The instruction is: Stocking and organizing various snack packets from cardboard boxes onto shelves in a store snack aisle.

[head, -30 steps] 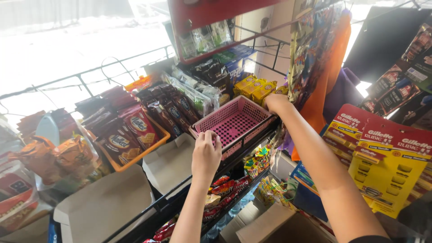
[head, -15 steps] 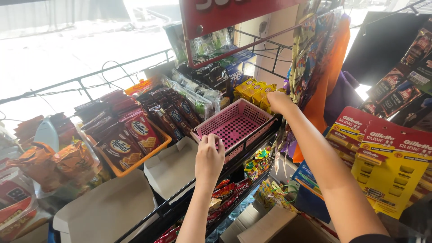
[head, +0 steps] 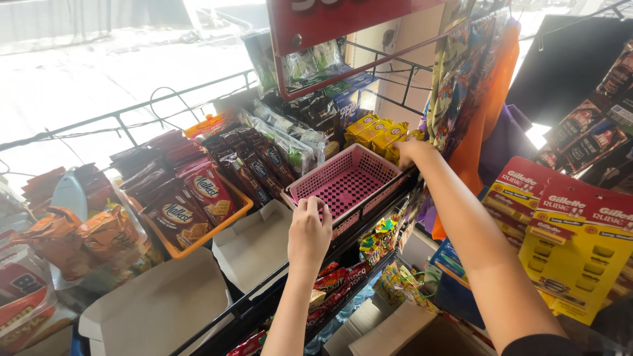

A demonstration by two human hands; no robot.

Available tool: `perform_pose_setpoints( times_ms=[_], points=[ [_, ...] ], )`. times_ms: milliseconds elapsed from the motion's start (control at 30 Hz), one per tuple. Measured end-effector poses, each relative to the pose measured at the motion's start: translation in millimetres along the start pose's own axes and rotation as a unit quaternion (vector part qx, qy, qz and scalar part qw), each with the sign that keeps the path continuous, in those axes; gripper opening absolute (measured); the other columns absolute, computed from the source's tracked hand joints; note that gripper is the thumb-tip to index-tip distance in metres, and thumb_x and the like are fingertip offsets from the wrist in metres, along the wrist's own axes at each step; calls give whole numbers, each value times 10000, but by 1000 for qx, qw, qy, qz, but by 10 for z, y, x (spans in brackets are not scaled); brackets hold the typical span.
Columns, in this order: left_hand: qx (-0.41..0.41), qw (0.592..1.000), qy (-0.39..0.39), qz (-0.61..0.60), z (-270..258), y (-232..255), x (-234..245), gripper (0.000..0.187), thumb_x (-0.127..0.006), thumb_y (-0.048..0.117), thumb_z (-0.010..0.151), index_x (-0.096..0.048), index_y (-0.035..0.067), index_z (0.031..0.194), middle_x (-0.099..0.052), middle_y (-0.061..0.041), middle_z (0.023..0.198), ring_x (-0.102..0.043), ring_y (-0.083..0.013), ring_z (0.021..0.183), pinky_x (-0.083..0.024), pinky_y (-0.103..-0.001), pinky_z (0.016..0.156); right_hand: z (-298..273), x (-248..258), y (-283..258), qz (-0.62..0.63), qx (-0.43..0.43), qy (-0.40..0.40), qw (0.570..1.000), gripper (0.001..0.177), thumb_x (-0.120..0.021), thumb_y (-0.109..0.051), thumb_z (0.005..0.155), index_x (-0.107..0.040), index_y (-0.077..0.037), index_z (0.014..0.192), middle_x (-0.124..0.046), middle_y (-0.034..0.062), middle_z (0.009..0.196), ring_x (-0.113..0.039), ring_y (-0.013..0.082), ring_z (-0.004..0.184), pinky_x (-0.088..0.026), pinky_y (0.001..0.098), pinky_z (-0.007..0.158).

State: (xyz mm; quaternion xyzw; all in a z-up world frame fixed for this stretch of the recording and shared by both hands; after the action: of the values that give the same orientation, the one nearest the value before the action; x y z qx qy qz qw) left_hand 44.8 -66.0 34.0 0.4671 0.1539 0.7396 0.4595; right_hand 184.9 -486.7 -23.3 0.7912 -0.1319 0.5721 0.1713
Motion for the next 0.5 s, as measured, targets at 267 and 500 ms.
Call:
perform_pose_setpoints(
  times_ms=[267,500],
  points=[
    [-12,1000,10,8,30,-22,-13,140,-614,187,968,-633,48,976,-662,-142,1015,-672,-345,907,-570,-441,771,169,77,25,-16,34,-16,999,1123,-910,-262,677,-281,-332,1605,-637,144,1390,-652,337,1240,-555,453,998],
    [-7,1000,8,13,26,-17,-29,144,-616,197,974,-630,53,975,-666,-137,1004,-675,-341,909,-574,-438,769,361,-9,102,-25,70,24,997,944,-716,-146,745,-389,-378,1600,-684,164,1337,-682,353,1201,-570,454,956]
  ],
)
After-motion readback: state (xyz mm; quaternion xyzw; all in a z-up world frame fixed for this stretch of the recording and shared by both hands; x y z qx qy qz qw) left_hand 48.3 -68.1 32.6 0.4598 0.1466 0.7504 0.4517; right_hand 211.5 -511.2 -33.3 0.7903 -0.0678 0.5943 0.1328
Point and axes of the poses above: each hand's wrist, its own z-axis towards the middle knuckle, its own x-axis out of the back of the hand, y = z × x, the point moved 5 cm from there along z, towards the middle knuckle
